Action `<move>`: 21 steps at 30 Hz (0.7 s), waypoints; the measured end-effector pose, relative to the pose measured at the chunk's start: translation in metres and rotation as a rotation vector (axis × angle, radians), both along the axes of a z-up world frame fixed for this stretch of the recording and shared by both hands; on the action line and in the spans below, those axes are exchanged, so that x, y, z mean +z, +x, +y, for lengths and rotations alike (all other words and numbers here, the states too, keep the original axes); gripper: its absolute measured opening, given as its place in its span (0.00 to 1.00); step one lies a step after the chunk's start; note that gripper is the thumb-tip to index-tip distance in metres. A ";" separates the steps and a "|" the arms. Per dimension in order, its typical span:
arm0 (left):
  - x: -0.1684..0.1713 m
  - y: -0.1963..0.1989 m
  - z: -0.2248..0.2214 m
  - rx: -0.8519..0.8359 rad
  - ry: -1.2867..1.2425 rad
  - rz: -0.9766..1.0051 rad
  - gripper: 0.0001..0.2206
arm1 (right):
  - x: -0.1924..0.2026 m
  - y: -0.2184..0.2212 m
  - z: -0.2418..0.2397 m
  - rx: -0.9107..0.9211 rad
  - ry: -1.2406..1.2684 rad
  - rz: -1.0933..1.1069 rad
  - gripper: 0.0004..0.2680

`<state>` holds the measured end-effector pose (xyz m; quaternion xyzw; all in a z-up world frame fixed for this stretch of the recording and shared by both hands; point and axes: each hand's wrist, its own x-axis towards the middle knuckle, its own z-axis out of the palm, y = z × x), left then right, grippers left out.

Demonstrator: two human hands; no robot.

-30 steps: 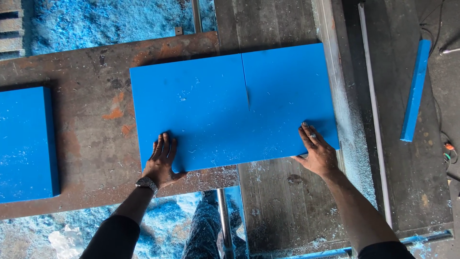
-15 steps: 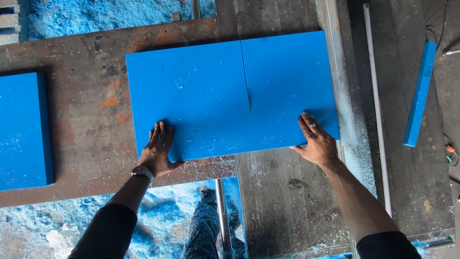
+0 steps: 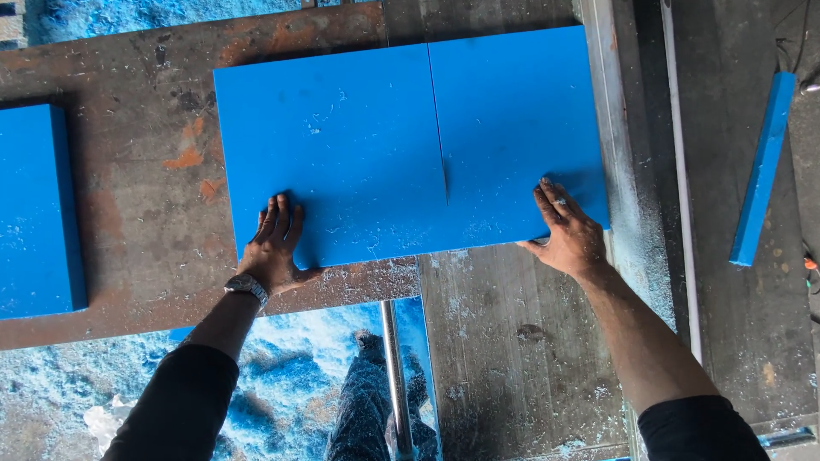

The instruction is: Measuring and cutting blue plastic boards using a table saw on a production floor.

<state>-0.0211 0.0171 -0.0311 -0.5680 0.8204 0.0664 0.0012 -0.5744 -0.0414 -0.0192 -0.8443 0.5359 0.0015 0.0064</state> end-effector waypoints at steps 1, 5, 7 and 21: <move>-0.001 0.000 0.001 0.006 0.002 -0.003 0.60 | -0.002 0.000 -0.001 0.007 -0.005 -0.004 0.40; -0.017 0.006 0.003 -0.022 -0.071 0.032 0.58 | -0.004 0.002 -0.005 -0.011 0.006 0.012 0.40; -0.019 0.006 0.003 0.005 -0.053 -0.019 0.59 | -0.001 0.004 -0.007 -0.026 0.044 0.056 0.41; -0.033 0.002 0.004 0.038 -0.111 -0.062 0.59 | -0.015 -0.002 -0.016 0.040 -0.036 -0.058 0.40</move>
